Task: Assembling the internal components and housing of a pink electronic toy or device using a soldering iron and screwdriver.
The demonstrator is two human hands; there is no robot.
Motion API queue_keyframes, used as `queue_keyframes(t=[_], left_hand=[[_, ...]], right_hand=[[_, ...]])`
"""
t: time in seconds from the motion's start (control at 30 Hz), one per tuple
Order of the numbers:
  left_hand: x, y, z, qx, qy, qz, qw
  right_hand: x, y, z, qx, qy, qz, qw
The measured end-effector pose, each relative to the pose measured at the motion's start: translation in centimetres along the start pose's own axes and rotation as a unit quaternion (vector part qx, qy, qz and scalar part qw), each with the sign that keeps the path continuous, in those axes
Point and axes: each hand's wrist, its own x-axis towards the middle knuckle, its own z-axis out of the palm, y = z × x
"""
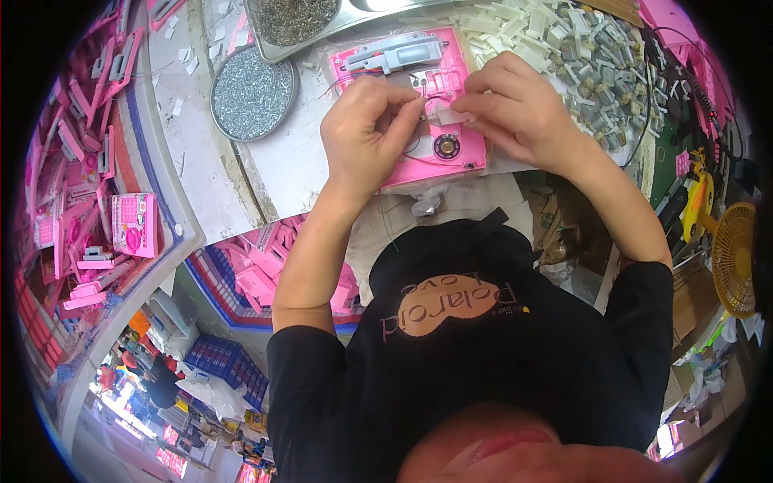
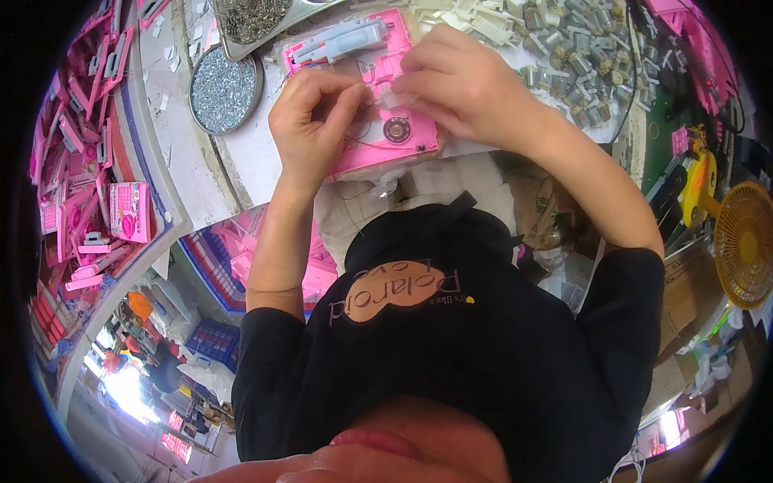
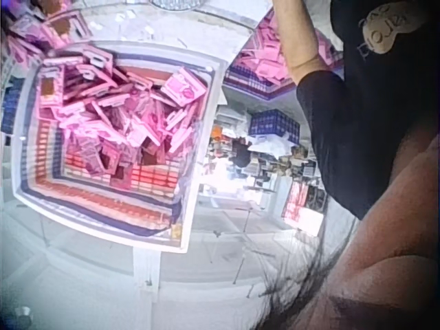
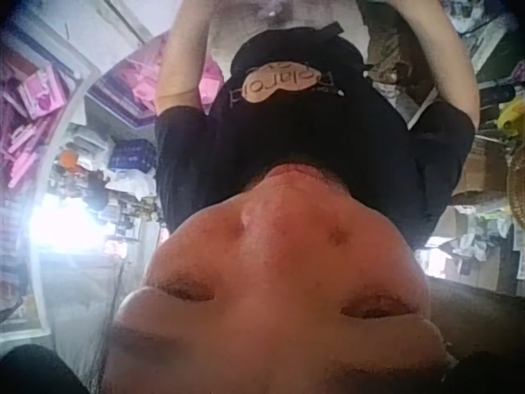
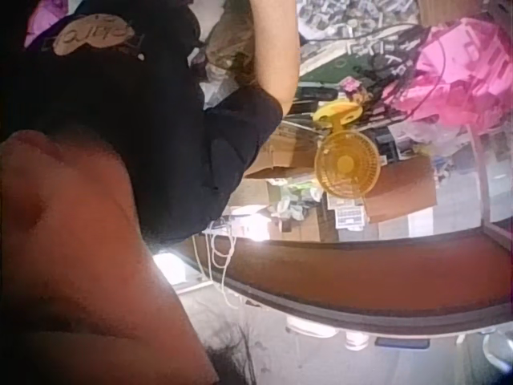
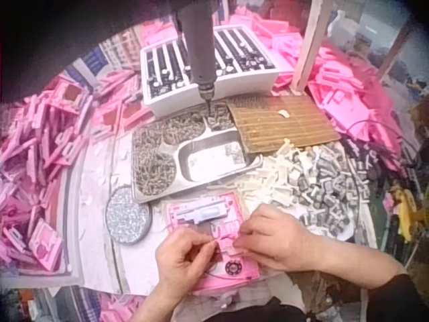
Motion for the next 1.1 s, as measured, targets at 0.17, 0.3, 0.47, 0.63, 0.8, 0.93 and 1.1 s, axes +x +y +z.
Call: queue_keyframes(t=[0.17,0.3,0.47,0.63,0.8,0.93,1.1], left_hand=[[0.1,0.5,0.2,-0.015,0.002,-0.021,1.000],[-0.2,0.4,-0.2,-0.022,-0.013,-0.035,0.999],[-0.3,0.9,-0.9,-0.017,-0.025,-0.026,0.999],[-0.3,3.1,-0.9,-0.024,-0.045,0.021,0.999],[2.2,5.9,0.9,-0.061,-0.094,0.070,0.991],[5.2,8.3,3.3,-0.113,-0.251,-0.148,0.950],[7.3,8.3,3.8,-0.140,-0.361,-0.181,0.904]], right_hand=[[-1.1,0.3,1.6,0.048,0.024,0.057,0.997],[0.5,-1.8,1.2,-0.083,-0.087,0.109,0.987],[-2.2,0.0,-2.5,-0.086,0.040,0.137,0.986],[-6.1,2.8,-8.2,-0.381,0.008,0.333,0.863],[-6.3,2.8,-8.5,-0.334,0.040,0.291,0.896],[-4.1,0.1,-8.4,-0.148,0.077,0.174,0.971],[-3.6,-2.8,-7.2,0.036,0.084,0.230,0.969]])
